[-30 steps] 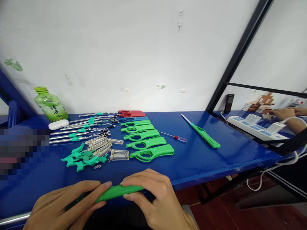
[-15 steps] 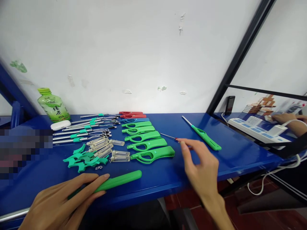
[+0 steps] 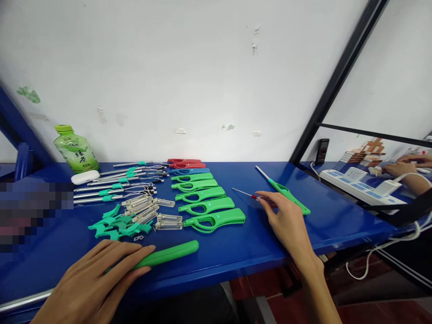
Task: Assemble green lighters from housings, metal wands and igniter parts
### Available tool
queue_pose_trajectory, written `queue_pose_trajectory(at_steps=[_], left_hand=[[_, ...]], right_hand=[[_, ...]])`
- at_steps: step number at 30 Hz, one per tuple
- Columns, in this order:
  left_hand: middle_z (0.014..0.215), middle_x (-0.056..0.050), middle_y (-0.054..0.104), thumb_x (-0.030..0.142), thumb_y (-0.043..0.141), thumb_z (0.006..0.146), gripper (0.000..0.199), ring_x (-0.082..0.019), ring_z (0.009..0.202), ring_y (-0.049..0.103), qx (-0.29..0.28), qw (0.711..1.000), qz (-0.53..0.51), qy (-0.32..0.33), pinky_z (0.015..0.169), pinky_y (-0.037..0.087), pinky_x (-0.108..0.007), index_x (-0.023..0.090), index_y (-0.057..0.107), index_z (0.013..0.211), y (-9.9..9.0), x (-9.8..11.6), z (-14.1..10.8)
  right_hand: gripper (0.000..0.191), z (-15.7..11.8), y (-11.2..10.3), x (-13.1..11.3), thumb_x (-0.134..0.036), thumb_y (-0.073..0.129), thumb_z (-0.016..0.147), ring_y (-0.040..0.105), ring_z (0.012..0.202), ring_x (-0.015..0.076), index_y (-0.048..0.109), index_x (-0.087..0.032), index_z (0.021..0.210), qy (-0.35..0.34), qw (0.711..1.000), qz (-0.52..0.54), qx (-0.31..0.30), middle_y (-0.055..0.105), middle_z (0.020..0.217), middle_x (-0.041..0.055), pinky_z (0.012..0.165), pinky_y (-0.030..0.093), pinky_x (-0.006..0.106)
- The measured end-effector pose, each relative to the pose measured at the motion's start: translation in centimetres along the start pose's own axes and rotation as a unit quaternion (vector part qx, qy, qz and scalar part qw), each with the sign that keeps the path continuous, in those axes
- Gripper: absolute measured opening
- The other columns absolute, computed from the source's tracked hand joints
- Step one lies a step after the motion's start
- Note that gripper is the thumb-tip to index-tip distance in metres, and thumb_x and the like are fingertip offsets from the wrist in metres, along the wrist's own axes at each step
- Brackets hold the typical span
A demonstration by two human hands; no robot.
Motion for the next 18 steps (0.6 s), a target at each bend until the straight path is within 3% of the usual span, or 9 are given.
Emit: queue_pose_trajectory(at_steps=[3, 7, 11, 13, 15, 18], left_hand=[[0.106, 0.003, 0.083, 0.025, 0.046, 0.117, 0.031, -0.012, 0.089, 0.079, -0.015, 1.0, 0.006, -0.004, 0.088, 0.06, -0.026, 0.026, 0.073, 0.133, 0.3, -0.2, -0.6], [0.109, 0.005, 0.082, 0.005, 0.033, 0.11, 0.057, -0.01, 0.094, 0.079, -0.035, 0.999, 0.023, -0.004, 0.086, 0.06, -0.02, 0.035, 0.073, 0.137, 0.5, -0.4, -1.1], [0.113, 0.0, 0.082, 0.038, 0.042, 0.119, 0.036, -0.017, 0.095, 0.081, -0.038, 0.999, 0.037, 0.003, 0.081, 0.064, -0.027, 0.03, 0.071, 0.137, 0.8, -0.2, -1.0], [0.117, -0.001, 0.082, 0.05, 0.046, 0.117, 0.039, -0.019, 0.098, 0.082, -0.044, 0.998, 0.042, -0.004, 0.082, 0.066, -0.031, 0.029, 0.069, 0.139, 1.0, -0.2, -0.8], [0.119, -0.001, 0.082, 0.05, 0.045, 0.117, 0.039, -0.019, 0.1, 0.082, -0.049, 0.998, 0.039, -0.008, 0.082, 0.066, -0.031, 0.028, 0.069, 0.138, 1.0, -0.1, -0.7], [0.118, -0.001, 0.082, 0.047, 0.044, 0.118, 0.036, -0.018, 0.098, 0.082, -0.055, 0.998, 0.025, -0.01, 0.079, 0.066, -0.029, 0.027, 0.07, 0.134, 0.9, -0.1, -0.5]], right_hand=[[0.035, -0.4, -2.1, -0.4, -0.052, 0.076, 0.098, 0.083, 0.092, 0.0301, 0.083, -0.025, 0.118, 0.031, 0.994, 0.05, 0.089, 0.086, 0.108, 0.0086, 0.091, 0.066, 0.048], [0.037, -1.4, -4.8, -2.7, -0.054, 0.084, 0.095, 0.08, 0.093, 0.0274, 0.082, -0.03, 0.123, 0.055, 0.973, 0.129, 0.186, 0.084, 0.106, 0.0053, 0.086, 0.066, 0.043], [0.014, -2.8, -6.8, -7.7, -0.042, 0.084, 0.099, 0.076, 0.088, 0.0241, 0.087, -0.033, 0.11, 0.031, 0.953, 0.174, 0.247, 0.082, 0.1, 0.0034, 0.083, 0.061, 0.039], [0.012, -3.2, -6.9, -10.9, -0.033, 0.078, 0.104, 0.075, 0.087, 0.0228, 0.085, -0.032, 0.113, -0.031, 0.951, 0.198, 0.235, 0.079, 0.097, 0.0025, 0.08, 0.062, 0.038], [0.011, -3.5, -6.2, -13.6, -0.026, 0.076, 0.105, 0.074, 0.082, 0.0207, 0.083, -0.03, 0.112, -0.086, 0.944, 0.249, 0.201, 0.076, 0.096, 0.0019, 0.068, 0.063, 0.035], [0.015, -3.7, -4.1, -15.9, -0.018, 0.072, 0.106, 0.072, 0.078, 0.0181, 0.081, -0.029, 0.112, -0.117, 0.942, 0.285, 0.134, 0.075, 0.099, 0.0023, 0.059, 0.061, 0.031]])
Point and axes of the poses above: each hand's wrist, its own z-axis towards the middle knuckle, its own y-axis out of the palm, x = y × z, the point moved 7 cm from there along z, towards the middle knuckle
